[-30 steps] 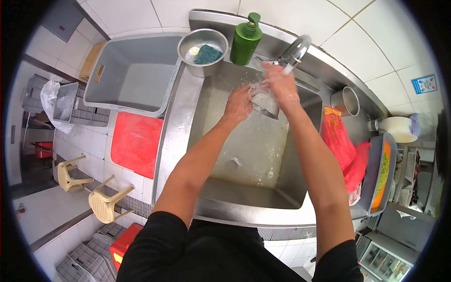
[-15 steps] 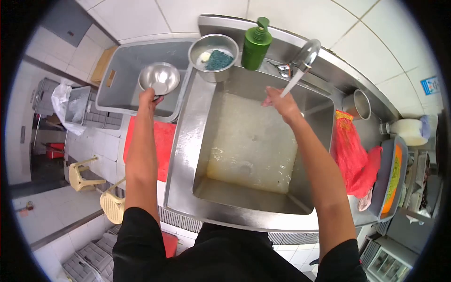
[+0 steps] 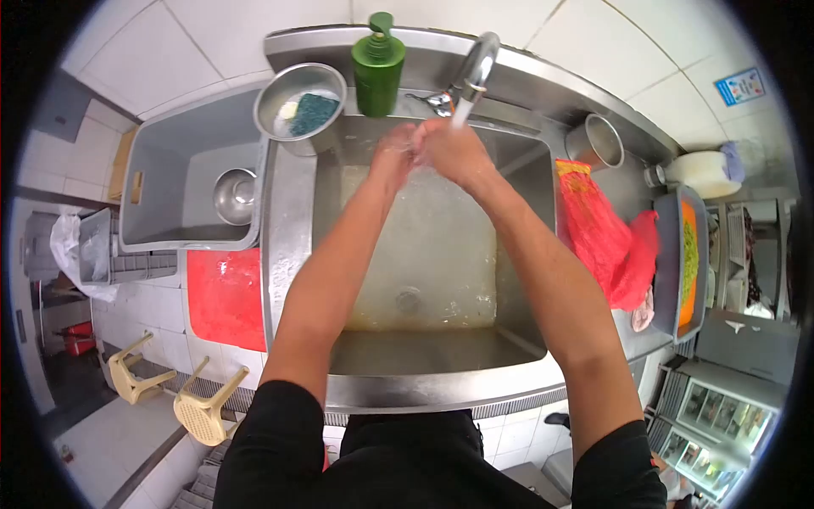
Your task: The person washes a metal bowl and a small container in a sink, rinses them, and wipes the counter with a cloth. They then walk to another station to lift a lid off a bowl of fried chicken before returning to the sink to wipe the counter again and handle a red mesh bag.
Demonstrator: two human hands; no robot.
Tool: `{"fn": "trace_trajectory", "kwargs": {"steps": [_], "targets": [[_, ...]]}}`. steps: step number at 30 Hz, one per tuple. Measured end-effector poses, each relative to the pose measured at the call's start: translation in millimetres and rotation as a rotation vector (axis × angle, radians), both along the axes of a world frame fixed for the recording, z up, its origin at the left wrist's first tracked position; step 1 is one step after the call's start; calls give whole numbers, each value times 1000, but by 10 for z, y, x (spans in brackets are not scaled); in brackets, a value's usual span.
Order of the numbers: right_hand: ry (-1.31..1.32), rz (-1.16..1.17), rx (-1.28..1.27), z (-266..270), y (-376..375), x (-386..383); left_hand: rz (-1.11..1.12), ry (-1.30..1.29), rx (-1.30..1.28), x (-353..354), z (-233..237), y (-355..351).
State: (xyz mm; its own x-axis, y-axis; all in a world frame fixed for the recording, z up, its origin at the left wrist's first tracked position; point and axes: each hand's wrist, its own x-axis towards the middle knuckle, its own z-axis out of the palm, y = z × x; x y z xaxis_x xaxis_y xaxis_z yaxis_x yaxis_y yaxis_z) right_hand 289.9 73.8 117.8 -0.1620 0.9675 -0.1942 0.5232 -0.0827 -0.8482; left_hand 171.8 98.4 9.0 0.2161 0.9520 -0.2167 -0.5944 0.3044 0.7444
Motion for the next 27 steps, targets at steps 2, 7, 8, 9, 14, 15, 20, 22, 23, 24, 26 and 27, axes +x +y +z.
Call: {"fn": "trace_trajectory", "kwargs": {"steps": [2, 7, 8, 9, 14, 15, 20, 22, 23, 24, 26, 27], "targets": [[18, 7, -28, 136, -45, 64, -114, -112, -102, 108, 294, 99], [-11, -1, -46, 506, -246, 165, -122, 8, -157, 280, 215, 459], [-9, -10, -52, 461, -276, 160, -179, 35, -95, 266, 186, 486], [77, -34, -117, 393, -281, 124, -228, 62, -32, 244, 162, 511], [293, -104, 116, -206, -284, 284, 21, 54, -95, 174, 131, 487], [180, -238, 148, -378, -336, 384, -107, 432, 80, 6, 134, 313], [-595, 168, -214, -2476, -951, 818, -453, 1737, 780, -1170, 335, -773], [-555, 177, -330, -2796, -1247, 718, -508, 1862, 808, -1440, 276, -1038], [-611, 176, -307, -3030, -1325, 656, -464, 1837, 870, -1515, 205, -1128], [-664, 172, -282, -3274, -1341, 591, -423, 1813, 934, -1576, 123, -1179], [-672, 193, -244, -3653, -1315, 461, -396, 1898, 893, -1446, 116, -1237], [-696, 204, -200, -3822, -1308, 420, -355, 1967, 861, -1375, 118, -1241]]}}
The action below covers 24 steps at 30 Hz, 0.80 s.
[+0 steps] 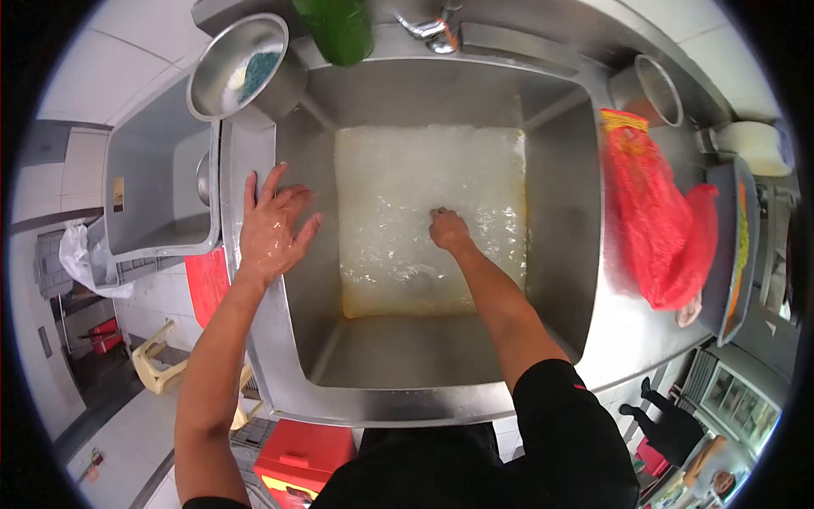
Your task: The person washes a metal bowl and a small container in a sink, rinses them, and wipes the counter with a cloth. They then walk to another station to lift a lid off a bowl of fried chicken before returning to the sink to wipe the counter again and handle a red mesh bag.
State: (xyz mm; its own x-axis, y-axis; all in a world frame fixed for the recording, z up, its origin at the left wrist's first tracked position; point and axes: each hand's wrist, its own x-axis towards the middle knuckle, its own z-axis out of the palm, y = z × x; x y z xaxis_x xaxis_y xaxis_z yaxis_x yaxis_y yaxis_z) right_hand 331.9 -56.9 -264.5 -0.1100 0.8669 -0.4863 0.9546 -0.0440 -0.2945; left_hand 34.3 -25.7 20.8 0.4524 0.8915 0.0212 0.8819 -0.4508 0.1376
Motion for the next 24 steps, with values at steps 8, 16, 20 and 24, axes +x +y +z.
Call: {"fn": "trace_trajectory", "kwargs": {"steps": [8, 16, 20, 24], "targets": [[-197, 192, -285, -335, 24, -213, 29, -24, -17, 0, -58, 23], [-231, 212, -212, -436, 88, -288, 48, -51, -2, -12, -56, 40], [-213, 186, -230, -407, 213, -302, 64, -68, 3, -10, -49, 47], [-199, 145, -225, -554, 119, -303, 57, -66, -3, -6, -30, 39]]}}
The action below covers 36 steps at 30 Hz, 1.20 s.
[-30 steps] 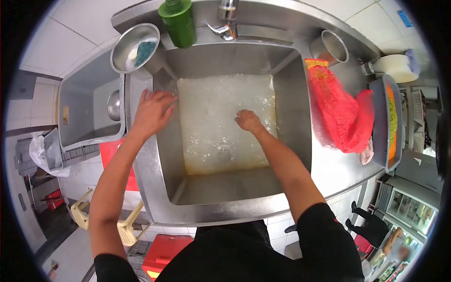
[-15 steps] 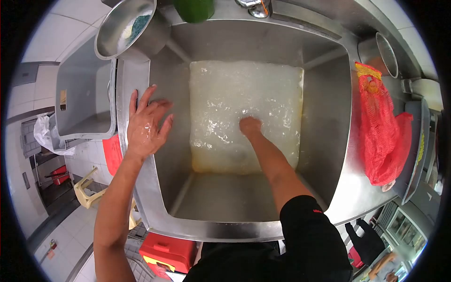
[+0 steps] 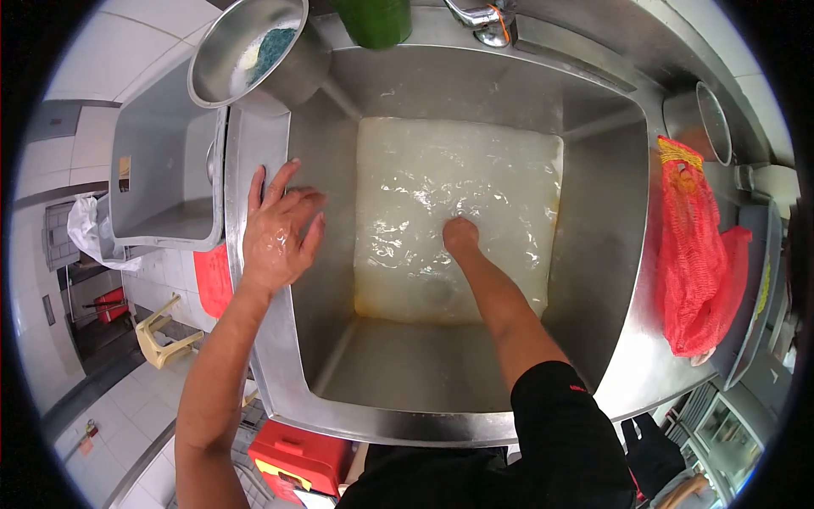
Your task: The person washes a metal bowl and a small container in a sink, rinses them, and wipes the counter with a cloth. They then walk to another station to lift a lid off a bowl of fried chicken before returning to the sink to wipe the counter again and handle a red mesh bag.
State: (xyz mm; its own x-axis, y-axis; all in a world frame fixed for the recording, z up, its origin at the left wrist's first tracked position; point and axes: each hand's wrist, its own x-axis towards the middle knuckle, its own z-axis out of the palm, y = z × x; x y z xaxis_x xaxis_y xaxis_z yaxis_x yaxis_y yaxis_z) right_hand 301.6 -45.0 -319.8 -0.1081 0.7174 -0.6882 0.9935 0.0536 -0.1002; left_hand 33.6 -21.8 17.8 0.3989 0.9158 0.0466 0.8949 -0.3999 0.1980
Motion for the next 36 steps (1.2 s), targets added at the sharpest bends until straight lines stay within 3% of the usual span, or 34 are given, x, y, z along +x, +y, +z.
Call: {"fn": "trace_trajectory", "kwargs": {"steps": [3, 10, 16, 18, 25, 28, 30, 33, 36], "targets": [[23, 60, -66, 173, 42, 38, 7, -2, 0, 21, 0, 7], [-6, 29, -36, -19, 43, 29, -2, 5, 10, 24, -16, 5], [74, -8, 85, -31, 51, 67, 0, -3, 18, -7, -20, 2], [58, 75, 152, -107, 68, 60, 5, -6, 14, 2, -18, 1], [-67, 91, 52, 269, 23, -22, 8, 6, 8, 10, -18, 4], [39, 38, -31, 175, 60, -6, 19, -3, 19, 15, -21, 6], [128, -154, 64, 128, 4, 50, 20, -27, 7, -7, -19, -8], [99, 36, 60, -15, -98, 103, 14, 1, 13, 8, -15, -4], [135, 22, 104, 15, -92, 131, 20, -10, 14, -3, -34, -5]]}}
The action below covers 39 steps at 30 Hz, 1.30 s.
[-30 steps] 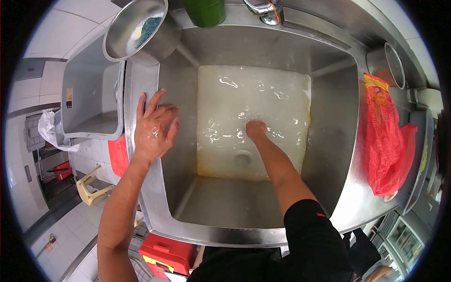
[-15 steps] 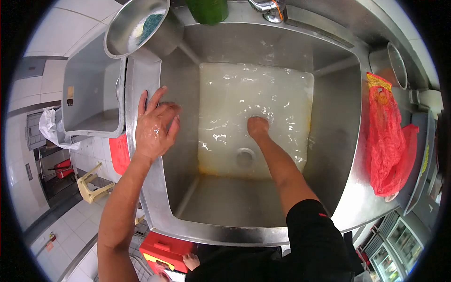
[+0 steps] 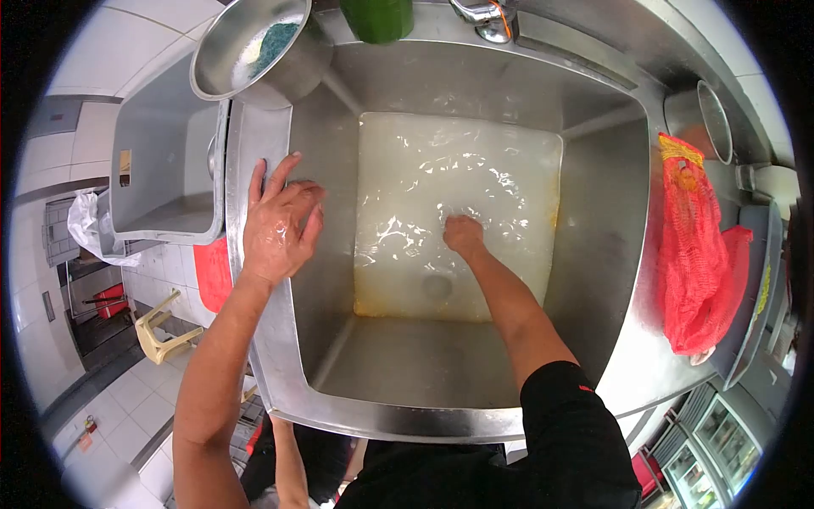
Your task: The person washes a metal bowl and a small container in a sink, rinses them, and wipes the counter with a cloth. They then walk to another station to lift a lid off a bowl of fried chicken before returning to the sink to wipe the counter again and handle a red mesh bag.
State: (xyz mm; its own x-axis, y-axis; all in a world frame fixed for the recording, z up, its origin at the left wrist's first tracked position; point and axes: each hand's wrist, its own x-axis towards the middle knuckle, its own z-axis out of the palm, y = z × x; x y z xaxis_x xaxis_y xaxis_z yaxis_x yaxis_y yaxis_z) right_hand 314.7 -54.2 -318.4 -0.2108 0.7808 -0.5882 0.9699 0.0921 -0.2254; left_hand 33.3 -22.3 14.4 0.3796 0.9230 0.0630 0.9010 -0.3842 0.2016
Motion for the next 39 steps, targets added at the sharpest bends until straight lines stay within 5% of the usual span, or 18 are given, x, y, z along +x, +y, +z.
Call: {"fn": "trace_trajectory", "kwargs": {"steps": [19, 24, 28, 30, 36, 38, 39], "targets": [[32, -182, -18, 420, -30, 12, 8, -21, 10, -18, -10, -8], [166, -23, 355, 611, -333, 86, -3, -12, -1, -25, 9, -5], [227, 169, 189, 256, -54, 95, 0, 1, -4, -7, -5, -2], [-12, 286, 93, 267, 197, 133, 6, 25, -15, -6, -3, -3], [-56, -243, 417, 217, -353, 218, 9, 5, -11, -18, 7, -7], [-59, 284, -79, 204, -260, 153, 1, 9, -1, -33, 13, -6], [28, 262, 123, 136, -152, 220, -8, 11, 8, -24, 15, -14]]}}
